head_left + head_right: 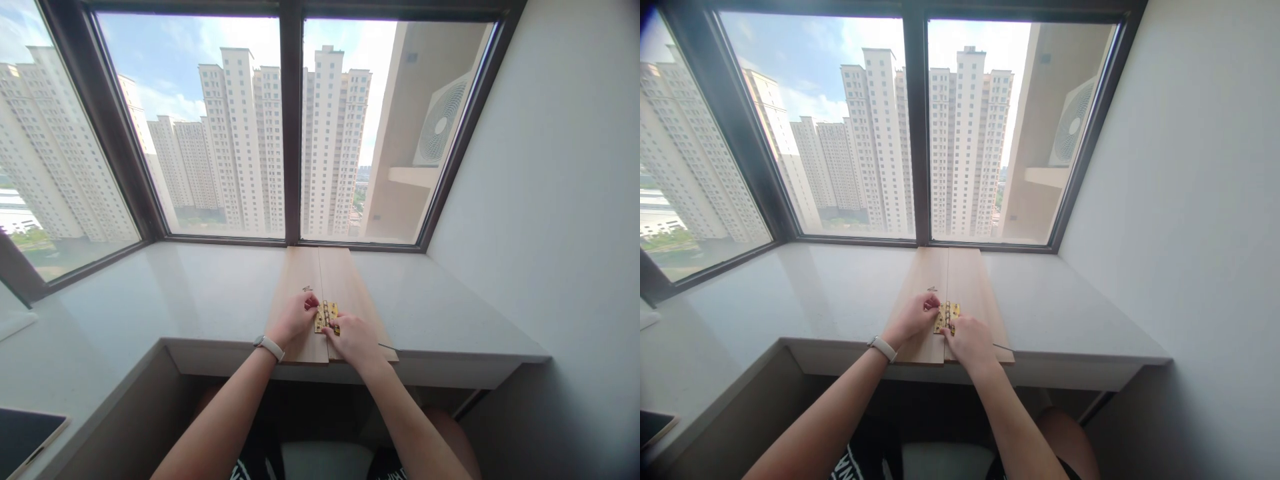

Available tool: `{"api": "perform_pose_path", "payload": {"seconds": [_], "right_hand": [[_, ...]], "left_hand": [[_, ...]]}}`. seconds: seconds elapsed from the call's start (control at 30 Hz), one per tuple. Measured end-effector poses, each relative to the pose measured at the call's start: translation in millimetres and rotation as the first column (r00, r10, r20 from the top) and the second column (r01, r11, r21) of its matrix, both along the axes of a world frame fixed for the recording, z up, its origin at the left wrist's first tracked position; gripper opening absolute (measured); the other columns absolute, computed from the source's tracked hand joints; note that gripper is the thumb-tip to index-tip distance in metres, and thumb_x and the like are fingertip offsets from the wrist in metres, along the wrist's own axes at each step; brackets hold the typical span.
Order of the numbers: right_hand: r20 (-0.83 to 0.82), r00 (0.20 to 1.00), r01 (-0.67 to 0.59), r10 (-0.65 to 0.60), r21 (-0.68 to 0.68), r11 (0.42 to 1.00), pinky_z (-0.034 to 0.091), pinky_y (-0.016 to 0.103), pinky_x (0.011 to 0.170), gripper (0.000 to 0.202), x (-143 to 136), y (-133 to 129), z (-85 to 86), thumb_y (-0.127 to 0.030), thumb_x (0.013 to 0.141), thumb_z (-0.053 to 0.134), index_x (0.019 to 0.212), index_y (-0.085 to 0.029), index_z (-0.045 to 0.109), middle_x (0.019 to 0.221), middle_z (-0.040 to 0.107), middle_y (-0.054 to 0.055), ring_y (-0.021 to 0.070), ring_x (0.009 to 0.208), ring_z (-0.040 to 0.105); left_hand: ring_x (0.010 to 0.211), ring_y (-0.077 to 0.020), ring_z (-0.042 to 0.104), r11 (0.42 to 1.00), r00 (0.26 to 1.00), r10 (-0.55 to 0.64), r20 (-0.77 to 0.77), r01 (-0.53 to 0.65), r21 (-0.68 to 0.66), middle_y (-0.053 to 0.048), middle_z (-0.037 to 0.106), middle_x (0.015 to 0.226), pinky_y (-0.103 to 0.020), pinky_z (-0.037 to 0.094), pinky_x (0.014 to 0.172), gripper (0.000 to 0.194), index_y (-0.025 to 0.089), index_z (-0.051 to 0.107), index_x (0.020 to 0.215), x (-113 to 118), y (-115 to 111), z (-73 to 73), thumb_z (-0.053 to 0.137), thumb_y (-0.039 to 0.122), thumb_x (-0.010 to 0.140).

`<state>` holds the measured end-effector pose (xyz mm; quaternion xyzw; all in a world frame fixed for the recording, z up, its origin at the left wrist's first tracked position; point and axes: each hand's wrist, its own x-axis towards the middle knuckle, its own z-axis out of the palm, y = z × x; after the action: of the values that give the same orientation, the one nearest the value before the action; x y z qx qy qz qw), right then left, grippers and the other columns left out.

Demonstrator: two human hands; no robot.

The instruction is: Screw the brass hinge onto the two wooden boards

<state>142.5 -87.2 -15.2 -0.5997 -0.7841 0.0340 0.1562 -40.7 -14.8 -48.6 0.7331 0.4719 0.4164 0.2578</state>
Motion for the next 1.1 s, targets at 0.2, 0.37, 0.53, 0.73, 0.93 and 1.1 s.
{"api": "perform_pose_path", "payload": {"seconds": [0.2,0.37,0.53,0.73,0.93,1.1], "right_hand": [[0.003,1.000,0.010,-0.010,0.001,1.000,0.042,0.029,0.072,0.039,-4,0,-1.3,-0.051,0.096,0.049,0.092,-0.024,0.077,0.099,0.071,0.007,0.0194,0.084,0.066],[0.023,1.000,0.003,-0.003,-0.013,1.000,0.042,0.029,0.070,0.036,-4,2,-2.2,-0.048,0.095,0.051,0.090,-0.024,0.077,0.097,0.072,0.008,0.0199,0.084,0.066],[-0.027,0.999,-0.025,0.026,0.044,0.999,0.040,0.028,0.067,0.037,-1,3,5.1,-0.050,0.093,0.054,0.079,-0.022,0.074,0.088,0.071,0.007,0.0193,0.077,0.064],[-0.582,0.808,0.119,0.098,0.322,0.939,0.031,0.027,0.054,0.053,6,14,57.1,-0.062,0.092,0.052,0.058,-0.021,0.049,0.055,0.049,0.000,0.0132,0.053,0.043],[-0.979,0.105,-0.080,0.174,0.166,0.983,0.022,0.024,0.041,0.053,-8,42,86.2,-0.061,0.093,0.047,0.057,-0.022,0.038,0.049,0.037,-0.005,0.0082,0.041,0.029],[-0.974,-0.134,-0.117,0.183,0.198,0.973,0.019,0.023,0.039,0.045,-31,64,78.6,-0.048,0.090,0.052,0.056,-0.022,0.037,0.048,0.035,-0.005,0.0074,0.040,0.029]], "left_hand": [[0.078,-0.0174,0.066,1.000,1.000,-0.003,-0.014,0.003,0.009,-0.005,0.070,0.081,-0.030,0.053,0.074,0.009,0.016,0.067,0.086,0,1,-0.7,0.061,0.015,0.081],[0.077,-0.0172,0.066,1.000,1.000,-0.010,-0.028,0.010,0.013,-0.005,0.070,0.081,-0.030,0.053,0.074,0.010,0.016,0.068,0.087,1,-1,0.6,0.060,0.015,0.080],[0.078,-0.0180,0.067,1.000,1.000,-0.011,-0.023,0.011,0.013,-0.006,0.071,0.082,-0.031,0.053,0.074,0.011,0.016,0.069,0.086,1,-2,1.7,0.060,0.015,0.080],[0.079,-0.0195,0.068,1.000,1.000,-0.020,-0.006,0.020,-0.014,-0.007,0.072,0.084,-0.032,0.053,0.074,0.011,0.017,0.070,0.086,-1,-4,4.3,0.060,0.019,0.082],[0.079,-0.0197,0.068,1.000,1.000,-0.004,-0.017,0.004,-0.012,-0.008,0.072,0.084,-0.032,0.053,0.074,0.011,0.016,0.070,0.087,0,-4,3.2,0.062,0.019,0.082],[0.078,-0.0192,0.067,1.000,0.999,-0.017,-0.030,0.017,-0.001,-0.007,0.073,0.085,-0.031,0.052,0.074,0.011,0.016,0.071,0.087,-1,-3,4.3,0.062,0.019,0.081]]}}
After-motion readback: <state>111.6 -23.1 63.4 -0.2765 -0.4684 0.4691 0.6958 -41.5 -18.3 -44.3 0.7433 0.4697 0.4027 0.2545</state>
